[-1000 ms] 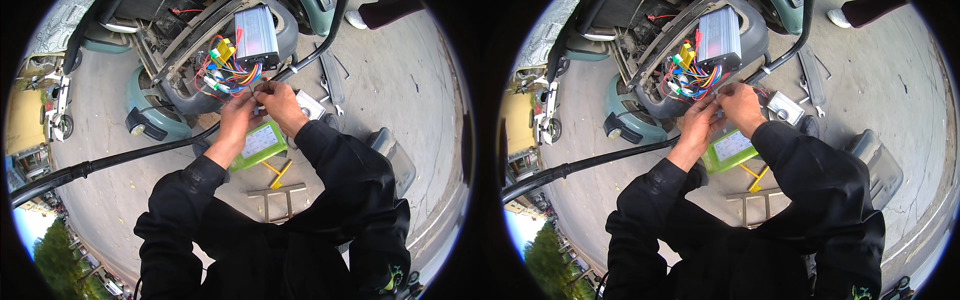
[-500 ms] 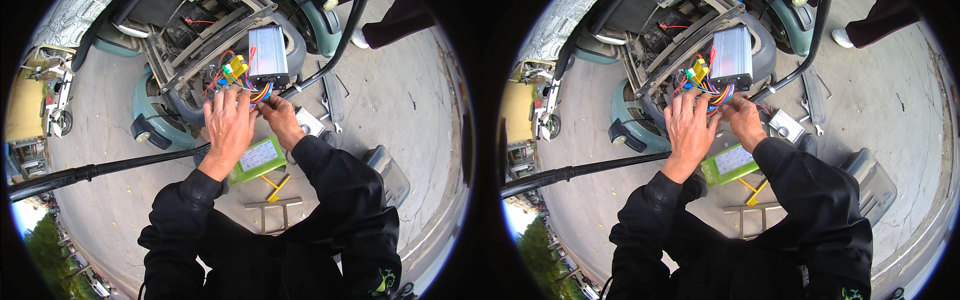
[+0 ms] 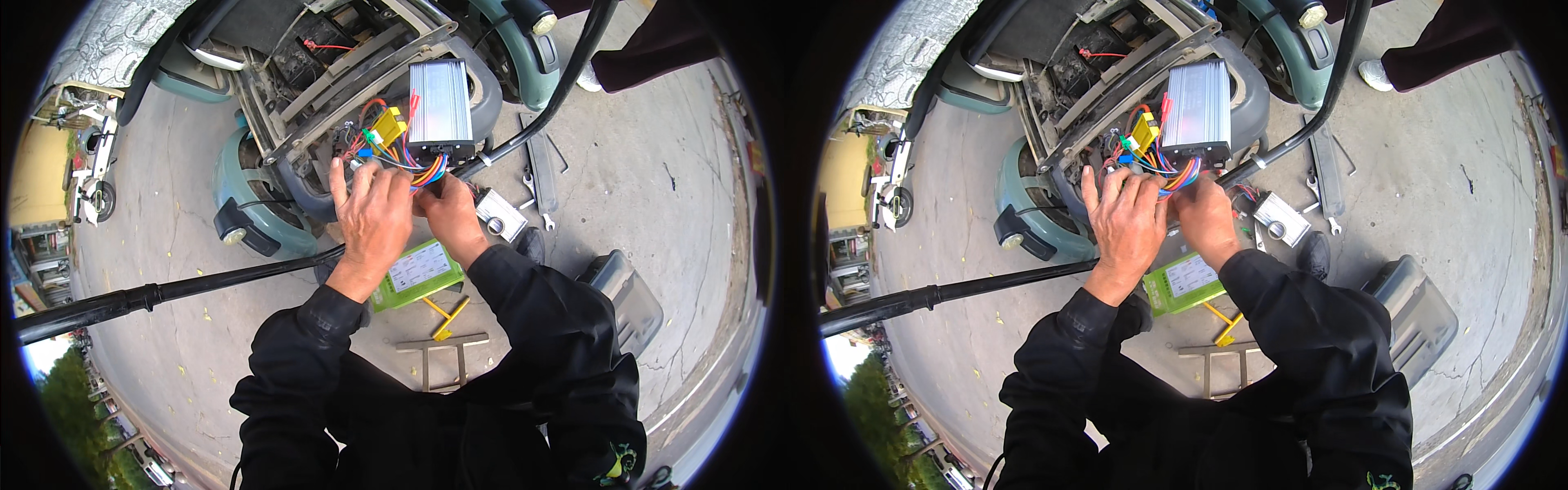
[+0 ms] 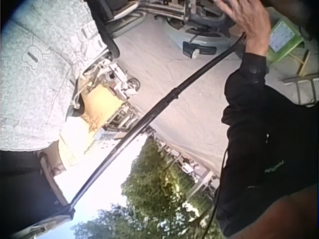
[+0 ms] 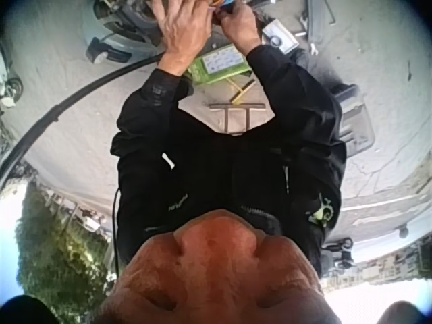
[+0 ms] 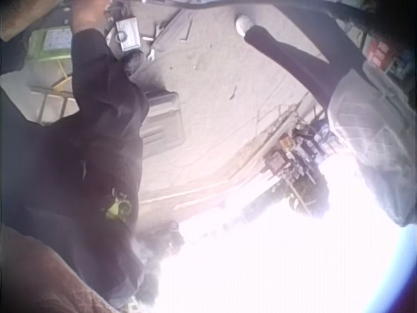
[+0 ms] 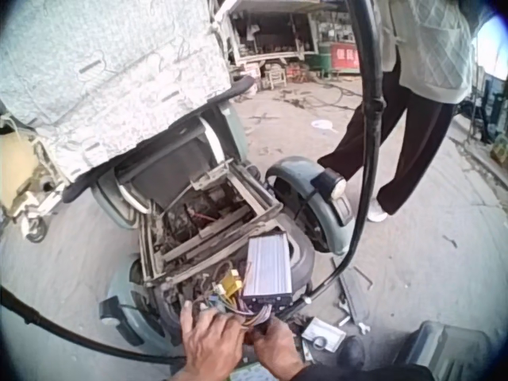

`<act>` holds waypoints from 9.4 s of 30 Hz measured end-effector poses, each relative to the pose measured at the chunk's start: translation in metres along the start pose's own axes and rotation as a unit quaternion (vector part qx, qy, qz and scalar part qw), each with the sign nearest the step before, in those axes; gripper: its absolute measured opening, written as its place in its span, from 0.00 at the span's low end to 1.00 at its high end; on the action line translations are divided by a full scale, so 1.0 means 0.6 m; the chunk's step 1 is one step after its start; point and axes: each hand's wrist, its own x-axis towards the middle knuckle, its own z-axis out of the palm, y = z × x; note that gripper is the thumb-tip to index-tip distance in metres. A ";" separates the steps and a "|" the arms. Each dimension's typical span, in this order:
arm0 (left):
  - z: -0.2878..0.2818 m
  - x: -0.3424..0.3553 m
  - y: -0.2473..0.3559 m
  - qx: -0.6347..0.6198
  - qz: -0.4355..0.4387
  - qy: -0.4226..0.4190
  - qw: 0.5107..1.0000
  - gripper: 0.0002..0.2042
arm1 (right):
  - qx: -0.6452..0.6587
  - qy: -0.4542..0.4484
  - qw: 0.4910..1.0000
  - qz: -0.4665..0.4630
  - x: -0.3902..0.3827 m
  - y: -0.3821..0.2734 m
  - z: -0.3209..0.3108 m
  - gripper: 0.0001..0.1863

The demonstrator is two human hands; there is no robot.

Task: The person repairs the wiring of a teal electric scooter by stripping, twisting, and taping wires, then testing the throttle. They use pliers and electrical tape to connect and insulate the wires, and briefly test the scooter's response before continuing the repair.

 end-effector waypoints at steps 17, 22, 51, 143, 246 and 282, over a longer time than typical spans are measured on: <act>-0.032 0.029 -0.029 -0.027 0.008 -0.024 0.999 0.11 | 0.005 -0.019 0.999 -0.047 -0.009 -0.035 -0.023 0.12; -0.032 0.039 -0.044 -0.037 -0.014 -0.017 0.999 0.11 | 0.049 -0.066 0.996 -0.019 -0.013 -0.063 -0.025 0.11; -0.033 0.044 -0.052 -0.047 -0.031 -0.020 0.998 0.12 | 0.239 -0.069 0.969 -0.015 -0.004 -0.059 0.020 0.08; 0.006 0.005 -0.022 -0.188 -0.124 0.073 0.972 0.07 | 0.056 -0.029 0.989 -0.136 0.022 -0.033 0.000 0.08; -0.024 0.033 -0.040 -0.343 -0.248 -0.044 0.905 0.08 | -0.190 0.002 0.970 -0.150 0.020 -0.049 0.000 0.11; 0.038 0.012 0.053 -0.632 -0.370 -0.265 0.628 0.19 | -0.366 0.077 0.891 0.256 -0.170 0.422 -0.225 0.19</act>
